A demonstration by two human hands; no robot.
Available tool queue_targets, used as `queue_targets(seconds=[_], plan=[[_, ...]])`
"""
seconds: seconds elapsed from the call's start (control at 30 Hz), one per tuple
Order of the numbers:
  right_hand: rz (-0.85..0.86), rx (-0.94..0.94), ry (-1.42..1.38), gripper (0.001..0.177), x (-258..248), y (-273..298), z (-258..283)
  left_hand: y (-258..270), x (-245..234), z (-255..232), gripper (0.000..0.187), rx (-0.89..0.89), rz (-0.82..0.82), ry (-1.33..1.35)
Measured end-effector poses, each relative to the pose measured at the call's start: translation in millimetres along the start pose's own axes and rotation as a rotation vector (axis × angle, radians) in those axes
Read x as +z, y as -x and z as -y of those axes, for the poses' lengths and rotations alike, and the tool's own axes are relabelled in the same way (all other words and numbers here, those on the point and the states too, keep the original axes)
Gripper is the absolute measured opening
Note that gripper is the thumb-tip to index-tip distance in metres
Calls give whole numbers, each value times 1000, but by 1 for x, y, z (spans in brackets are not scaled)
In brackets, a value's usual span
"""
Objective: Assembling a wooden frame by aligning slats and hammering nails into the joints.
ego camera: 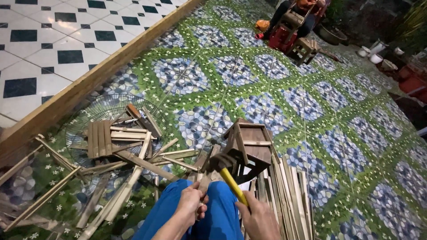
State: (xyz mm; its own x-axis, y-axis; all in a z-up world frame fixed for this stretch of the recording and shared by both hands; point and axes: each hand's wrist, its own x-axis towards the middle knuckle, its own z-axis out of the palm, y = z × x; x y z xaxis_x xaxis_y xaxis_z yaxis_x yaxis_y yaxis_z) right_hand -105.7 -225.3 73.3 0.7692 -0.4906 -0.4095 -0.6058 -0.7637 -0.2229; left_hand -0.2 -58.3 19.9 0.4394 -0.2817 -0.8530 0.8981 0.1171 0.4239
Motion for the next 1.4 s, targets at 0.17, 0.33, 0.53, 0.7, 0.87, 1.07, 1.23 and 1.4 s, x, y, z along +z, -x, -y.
queue_targets(seconds=[0.17, 0.33, 0.53, 0.7, 0.87, 1.07, 1.23, 1.4], plan=[[-20, -1, 37, 37, 7, 1, -5, 9, -1, -3, 60, 29, 3, -20], [-265, -165, -65, 38, 11, 4, -14, 3, -2, 3, 66, 84, 25, -15], [82, 26, 101, 35, -13, 7, 13, -5, 1, 5, 25, 104, 29, -46], [-182, -116, 7, 40, 7, 6, -13, -14, -2, 15, 63, 60, -24, -79], [-192, -78, -22, 44, 1, 16, -4, -10, -1, 10, 63, 54, 1, -23], [-77, -63, 18, 25, 6, 9, 3, 1, -2, -1, 61, 36, -10, -78], [-242, -63, -57, 41, 25, 10, -12, 1, -3, 4, 60, 21, 32, -76], [-128, 1, -74, 24, 14, 14, -1, -13, -6, 9, 60, 26, -2, -55]])
